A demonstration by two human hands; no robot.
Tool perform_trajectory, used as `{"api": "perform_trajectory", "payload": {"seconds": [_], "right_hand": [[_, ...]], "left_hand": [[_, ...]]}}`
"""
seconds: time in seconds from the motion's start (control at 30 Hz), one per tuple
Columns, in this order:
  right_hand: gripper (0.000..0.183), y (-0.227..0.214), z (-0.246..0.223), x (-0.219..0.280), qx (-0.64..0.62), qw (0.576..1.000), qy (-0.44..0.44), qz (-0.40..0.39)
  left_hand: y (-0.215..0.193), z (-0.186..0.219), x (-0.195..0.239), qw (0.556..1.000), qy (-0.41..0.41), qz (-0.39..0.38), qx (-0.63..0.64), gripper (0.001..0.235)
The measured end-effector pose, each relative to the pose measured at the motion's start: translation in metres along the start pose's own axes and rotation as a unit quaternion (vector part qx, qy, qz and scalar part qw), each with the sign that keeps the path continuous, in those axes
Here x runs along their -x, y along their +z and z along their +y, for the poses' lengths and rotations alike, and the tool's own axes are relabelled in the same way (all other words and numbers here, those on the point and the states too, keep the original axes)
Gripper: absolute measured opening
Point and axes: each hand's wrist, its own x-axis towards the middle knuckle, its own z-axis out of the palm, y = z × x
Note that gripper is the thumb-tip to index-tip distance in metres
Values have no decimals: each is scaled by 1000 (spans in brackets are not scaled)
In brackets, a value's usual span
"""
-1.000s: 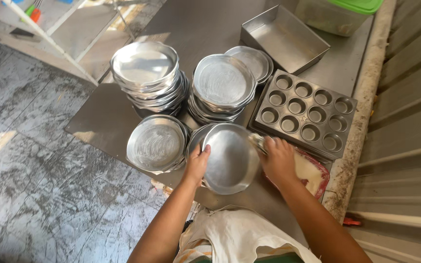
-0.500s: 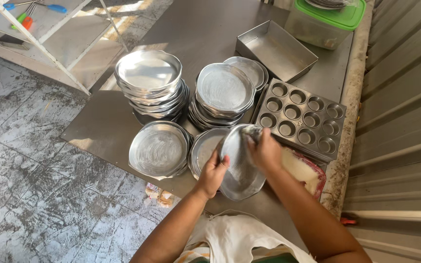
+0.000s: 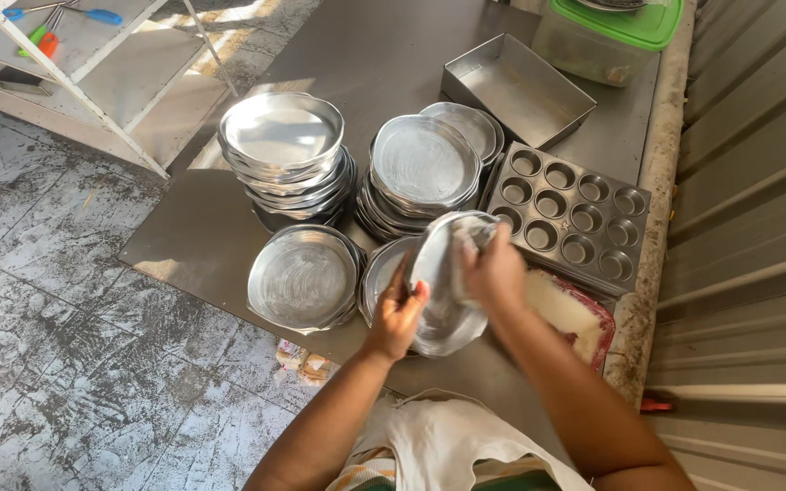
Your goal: The person uses a cloth to apply a white substance to the inside of round metal baking pans. They pick up each pan from a stack, rub the interior surface, and place it onto a separate stack. The person repeats this process for multiple pans.
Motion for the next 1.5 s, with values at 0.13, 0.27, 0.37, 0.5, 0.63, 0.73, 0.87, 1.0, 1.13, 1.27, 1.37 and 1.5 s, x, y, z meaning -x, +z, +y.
{"api": "perform_trajectory", "payload": {"seconds": [0.13,0.27,0.37,0.5,0.63,0.73,0.87,1.0,1.13,1.27,1.37,1.5], "right_hand": [[64,25,-3,18,-62,982,-172,54],[52,31,11,8,19,997,-11,75],[55,36,14,10,-67,994,-62,54],[56,37,17,17,11,990,-140,15],[56,15,8,-13,66,998,-7,22],[48,9,-5,-17,-94,995,1,21],[56,35,-27,33,-45,987,-101,-113],[57,31,-10,45,85,921,-238,-295],[51,9,4,-12,248,938,-110,-218],[46,5,-18,-21,139,984,-109,14],[42,12,-44,13,9,926,-339,166],[51,1,-55,11,45,968,-239,69]], "left_hand": [[2,12,0,997,71,27,1,51],[-3,24,12,994,92,32,-43,51],[-4,24,4,985,102,43,-133,50],[-11,19,12,997,17,76,2,59],[-9,16,19,987,111,0,-113,55],[-4,9,14,994,29,-3,-105,56],[-21,8,4,998,-7,34,-56,53],[-39,12,4,994,96,43,-3,51],[-35,16,16,992,59,51,-101,52],[-17,16,20,987,-36,65,-142,58],[-11,15,25,991,14,70,-116,52],[-12,16,34,987,-70,135,-57,49]]}}
